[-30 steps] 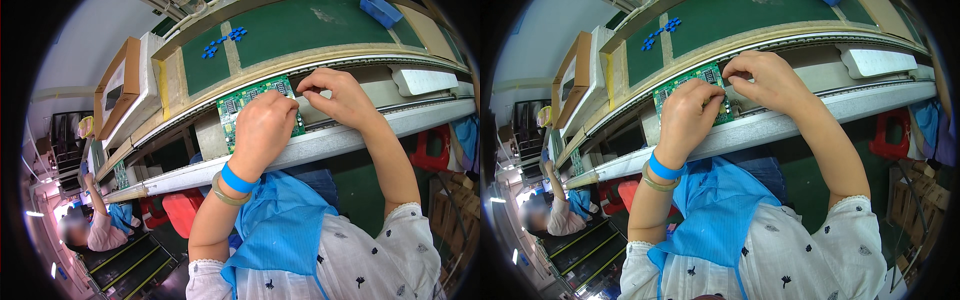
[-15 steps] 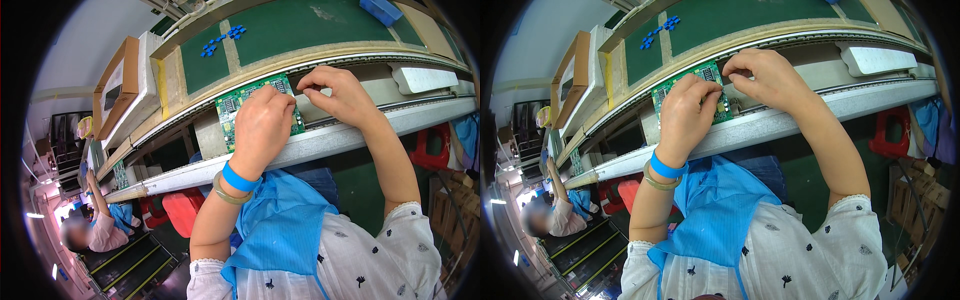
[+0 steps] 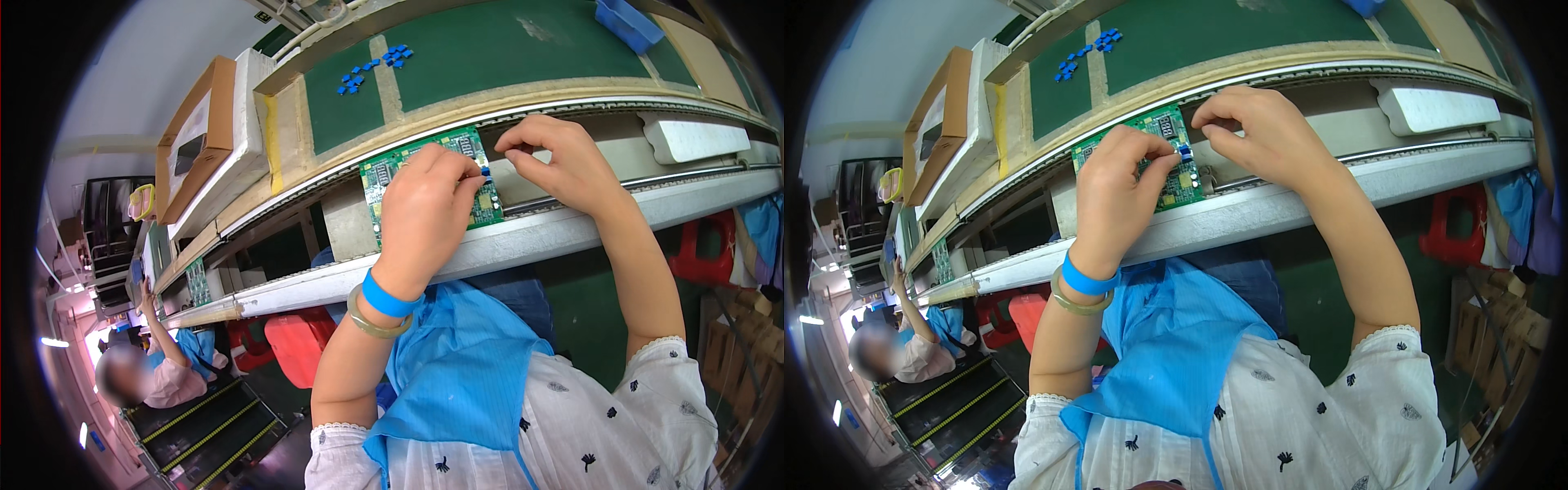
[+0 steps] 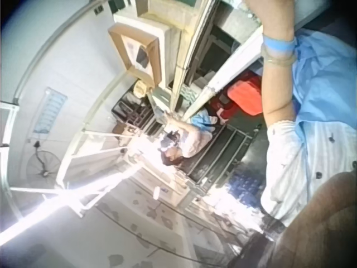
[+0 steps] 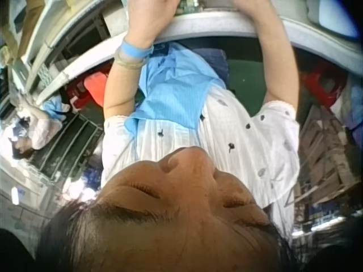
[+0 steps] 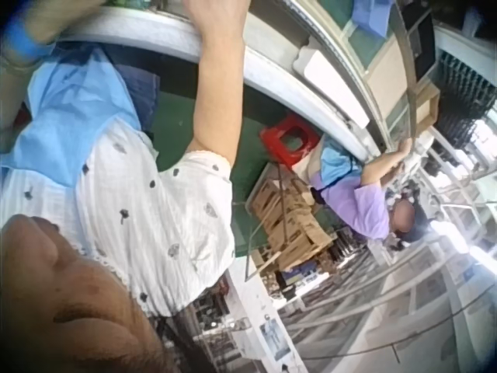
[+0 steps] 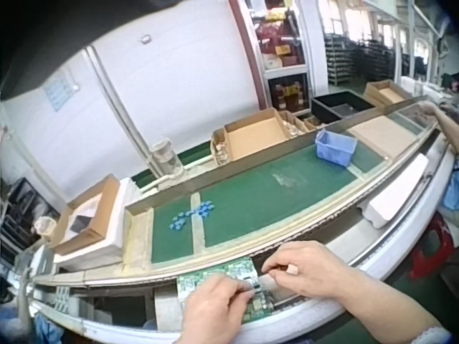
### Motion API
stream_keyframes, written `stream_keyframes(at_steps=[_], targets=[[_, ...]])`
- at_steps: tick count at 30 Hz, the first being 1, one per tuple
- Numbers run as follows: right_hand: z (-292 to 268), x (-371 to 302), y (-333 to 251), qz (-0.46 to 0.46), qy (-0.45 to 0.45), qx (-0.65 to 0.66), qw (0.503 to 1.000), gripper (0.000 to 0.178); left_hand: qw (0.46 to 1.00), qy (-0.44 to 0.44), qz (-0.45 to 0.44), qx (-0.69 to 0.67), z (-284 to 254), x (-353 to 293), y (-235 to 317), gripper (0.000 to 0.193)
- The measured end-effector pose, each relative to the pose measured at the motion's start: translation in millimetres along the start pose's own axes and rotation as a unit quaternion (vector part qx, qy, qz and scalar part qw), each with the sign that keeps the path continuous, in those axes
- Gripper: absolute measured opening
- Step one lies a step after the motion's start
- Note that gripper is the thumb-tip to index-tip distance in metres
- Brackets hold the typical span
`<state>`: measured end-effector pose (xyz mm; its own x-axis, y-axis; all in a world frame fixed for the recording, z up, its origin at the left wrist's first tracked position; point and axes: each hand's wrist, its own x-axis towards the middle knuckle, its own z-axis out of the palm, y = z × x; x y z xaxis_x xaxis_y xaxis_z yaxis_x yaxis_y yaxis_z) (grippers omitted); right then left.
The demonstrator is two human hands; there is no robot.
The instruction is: The person is assembling electronic components onto a printed circuit board (PCB) on a production floor.
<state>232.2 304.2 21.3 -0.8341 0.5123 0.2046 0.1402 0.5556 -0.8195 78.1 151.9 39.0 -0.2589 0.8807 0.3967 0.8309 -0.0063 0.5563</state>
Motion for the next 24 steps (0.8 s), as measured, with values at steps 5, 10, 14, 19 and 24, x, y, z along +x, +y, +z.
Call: stream_keyframes(at_steps=[5, 10, 14, 19, 24], targets=[[-0.7, 6.6, -6.4, 0.027, 0.013, 0.018, 0.999, 0.019, 0.995, 0.045, -0.09, -0.015, -42.6, 9.1, -22.3, 0.009], [4.5, 51.6, -29.3, -0.026, 0.0, -0.027, 0.999, 0.017, 0.985, 0.1, -0.14, 0.026, -66.3, 24.0, -80.3, 0.012], [22.8, 112.5, -33.3, -0.112, -0.007, -0.142, 0.983, 0.017, 0.978, 0.123, -0.155, 0.061, -60.2, 44.7, -119.4, 0.008], [58.5, 173.9, -25.1, -0.129, -0.012, -0.226, 0.965, 0.016, 0.981, 0.12, -0.119, 0.095, -45.2, 64.5, -138.6, 0.017], [81.8, 201.3, -16.1, -0.184, -0.019, -0.26, 0.948, 0.014, 0.982, 0.13, -0.094, 0.097, -39.3, 66.5, -141.6, 0.013]])
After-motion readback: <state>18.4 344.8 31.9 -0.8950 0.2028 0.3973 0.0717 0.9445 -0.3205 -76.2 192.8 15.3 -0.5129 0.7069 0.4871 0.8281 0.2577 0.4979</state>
